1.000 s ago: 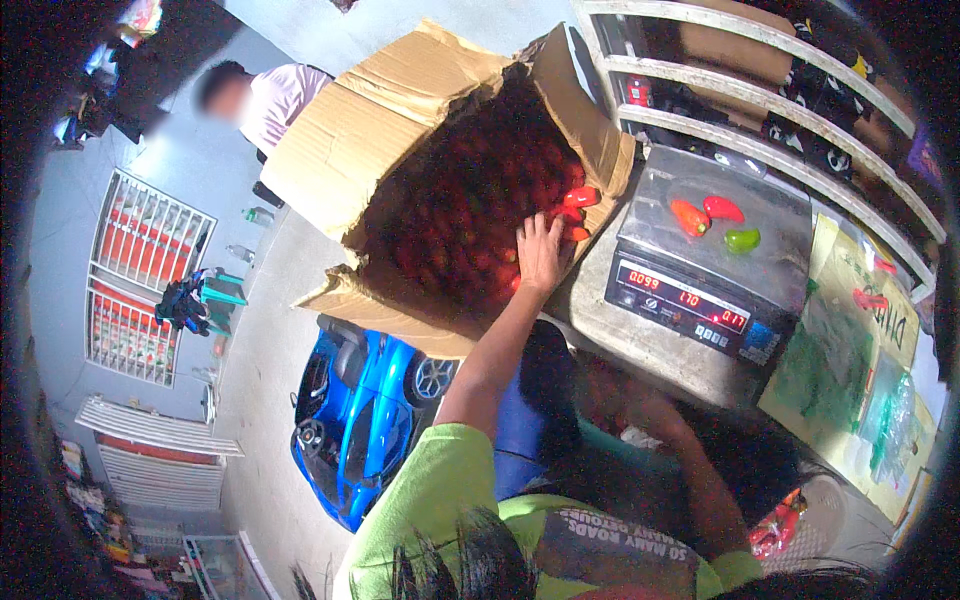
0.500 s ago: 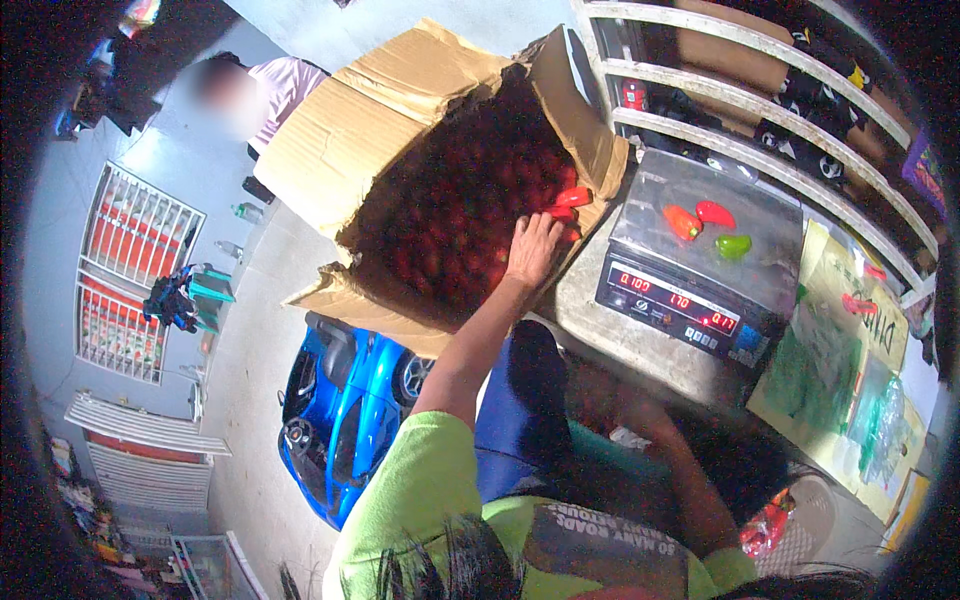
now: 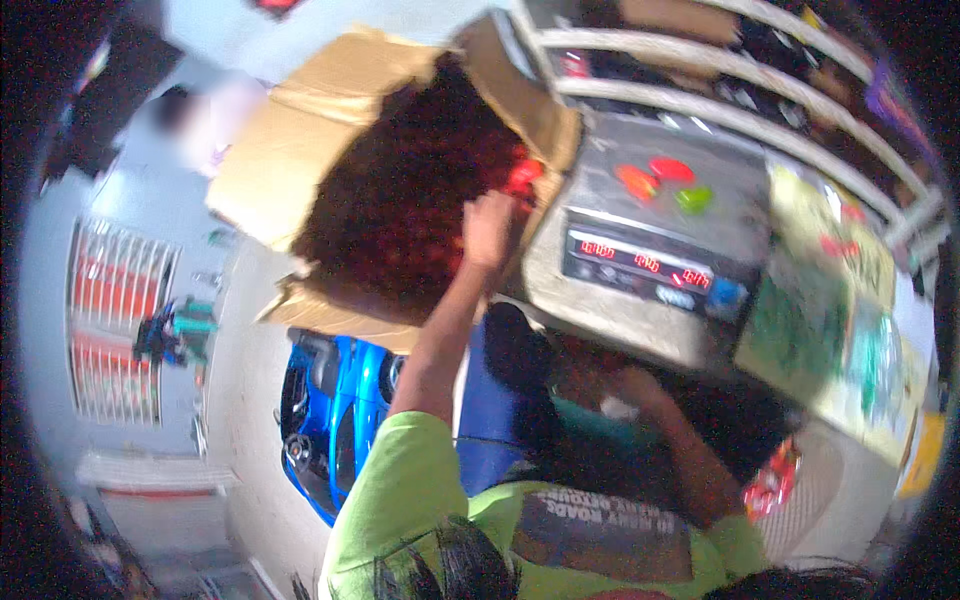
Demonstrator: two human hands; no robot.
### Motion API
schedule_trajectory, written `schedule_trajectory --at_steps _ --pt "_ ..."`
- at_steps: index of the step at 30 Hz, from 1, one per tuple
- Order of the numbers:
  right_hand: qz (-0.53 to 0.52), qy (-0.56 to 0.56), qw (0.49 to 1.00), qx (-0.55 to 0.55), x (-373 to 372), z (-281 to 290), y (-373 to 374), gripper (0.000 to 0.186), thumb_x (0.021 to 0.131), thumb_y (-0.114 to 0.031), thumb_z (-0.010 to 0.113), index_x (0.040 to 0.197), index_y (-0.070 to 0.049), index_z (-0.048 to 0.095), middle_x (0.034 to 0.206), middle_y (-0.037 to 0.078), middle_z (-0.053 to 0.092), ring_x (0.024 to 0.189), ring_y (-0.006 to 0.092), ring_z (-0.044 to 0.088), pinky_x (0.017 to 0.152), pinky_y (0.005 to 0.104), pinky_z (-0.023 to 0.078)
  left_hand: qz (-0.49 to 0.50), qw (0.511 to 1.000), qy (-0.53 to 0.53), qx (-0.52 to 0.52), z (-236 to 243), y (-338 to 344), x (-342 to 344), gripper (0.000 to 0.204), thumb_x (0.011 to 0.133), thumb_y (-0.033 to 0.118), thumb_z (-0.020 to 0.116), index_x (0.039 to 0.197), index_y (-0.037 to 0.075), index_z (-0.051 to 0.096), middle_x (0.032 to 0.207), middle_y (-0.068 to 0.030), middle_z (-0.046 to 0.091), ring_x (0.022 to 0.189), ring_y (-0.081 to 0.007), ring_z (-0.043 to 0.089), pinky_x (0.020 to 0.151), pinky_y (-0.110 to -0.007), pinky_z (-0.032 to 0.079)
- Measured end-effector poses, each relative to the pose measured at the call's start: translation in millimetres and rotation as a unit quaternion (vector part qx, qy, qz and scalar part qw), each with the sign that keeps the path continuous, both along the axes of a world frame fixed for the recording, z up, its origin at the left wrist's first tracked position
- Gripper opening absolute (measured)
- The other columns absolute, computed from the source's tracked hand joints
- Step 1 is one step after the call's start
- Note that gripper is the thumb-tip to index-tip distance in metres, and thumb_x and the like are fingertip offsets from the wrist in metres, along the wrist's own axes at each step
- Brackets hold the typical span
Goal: The person selects red and green peppers from a cardboard box, places them on a digital scale, and then transfers them into a plastic bag. The process is repeated multiple times to fill the bag with peppers.
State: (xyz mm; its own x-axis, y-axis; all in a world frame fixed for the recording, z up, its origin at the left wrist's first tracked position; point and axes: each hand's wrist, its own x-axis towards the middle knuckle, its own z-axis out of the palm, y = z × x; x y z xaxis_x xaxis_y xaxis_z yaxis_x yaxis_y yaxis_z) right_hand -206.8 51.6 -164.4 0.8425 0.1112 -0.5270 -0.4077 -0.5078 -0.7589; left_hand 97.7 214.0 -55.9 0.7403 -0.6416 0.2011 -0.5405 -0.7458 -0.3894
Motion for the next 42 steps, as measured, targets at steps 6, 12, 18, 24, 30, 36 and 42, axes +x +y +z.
schedule_trajectory --at_steps 6,12,18,24,30,36,42 --pt "0.055 -0.06 0.996 -0.041 -9 -32 2 0.028 0.08 -0.029 0.053 0.084 -0.005 0.066 0.086 0.016 0.066 0.081 0.0344 0.064 0.069 0.0459 0.048 -0.044 0.992 -0.038 -0.111 -2 16 7 0.035 0.077 0.013 0.06 0.112 0.01 0.053 0.103 -0.0096 0.053 0.096 -0.027 0.055 0.082 -0.041 0.04" --pt "0.102 -0.115 0.987 -0.052 -6 36 -9 0.027 0.081 -0.026 0.049 0.085 -0.006 0.067 0.086 0.017 0.066 0.082 0.0361 0.063 0.071 0.0476 0.047 0.006 0.972 -0.052 -0.23 -9 23 9 0.03 0.081 0.019 0.063 0.108 0.011 0.056 0.106 -0.0114 0.052 0.09 -0.0309 0.057 0.079 -0.042 0.042" --pt "0.142 0.043 0.989 -0.025 11 31 -3 0.044 0.089 -0.035 0.047 0.129 -0.016 0.048 0.121 0.017 0.056 0.101 0.0337 0.059 0.09 0.0454 0.045 -0.019 0.983 -0.073 -0.169 -10 21 9 0.032 0.08 0.019 0.064 0.109 0.011 0.055 0.102 -0.0115 0.053 0.09 -0.0312 0.056 0.08 -0.044 0.042" --pt "0.09 -0.041 0.995 0.026 7 16 -2 0.039 0.088 -0.038 0.05 0.115 -0.011 0.059 0.112 0.017 0.061 0.098 0.0338 0.061 0.088 0.0435 0.046 0.053 0.99 -0.051 -0.119 -10 8 2 0.034 0.079 0.021 0.063 0.109 0.008 0.053 0.1 -0.0111 0.053 0.092 -0.0278 0.057 0.08 -0.044 0.042" --pt "0.128 -0.043 0.989 -0.051 5 -9 0 0.028 0.083 -0.03 0.054 0.099 -0.011 0.066 0.098 0.017 0.065 0.086 0.0338 0.063 0.075 0.044 0.048 0.054 0.977 -0.077 -0.193 10 -12 1 0.032 0.08 0.028 0.064 0.105 0.009 0.055 0.099 -0.011 0.052 0.088 -0.027 0.058 0.08 -0.043 0.042" --pt "0.216 -0.05 0.969 -0.107 5 -48 3 0.024 0.083 -0.027 0.053 0.095 -0.012 0.068 0.094 0.016 0.066 0.085 0.0333 0.063 0.075 0.0438 0.049 0.125 0.975 -0.046 -0.181 19 -47 39 0.034 0.077 0.024 0.066 0.105 0.009 0.054 0.102 -0.0114 0.052 0.087 -0.0272 0.06 0.079 -0.042 0.046" --pt "0.184 -0.079 0.978 -0.055 0 -63 3 0.025 0.083 -0.028 0.052 0.092 -0.011 0.068 0.092 0.015 0.066 0.084 0.0326 0.064 0.074 0.0434 0.049 0.062 0.986 -0.077 -0.131 -2 -47 42 0.036 0.082 0.007 0.05 0.118 0.009 0.049 0.099 -0.0131 0.052 0.079 -0.0276 0.061 0.083 -0.046 0.045"
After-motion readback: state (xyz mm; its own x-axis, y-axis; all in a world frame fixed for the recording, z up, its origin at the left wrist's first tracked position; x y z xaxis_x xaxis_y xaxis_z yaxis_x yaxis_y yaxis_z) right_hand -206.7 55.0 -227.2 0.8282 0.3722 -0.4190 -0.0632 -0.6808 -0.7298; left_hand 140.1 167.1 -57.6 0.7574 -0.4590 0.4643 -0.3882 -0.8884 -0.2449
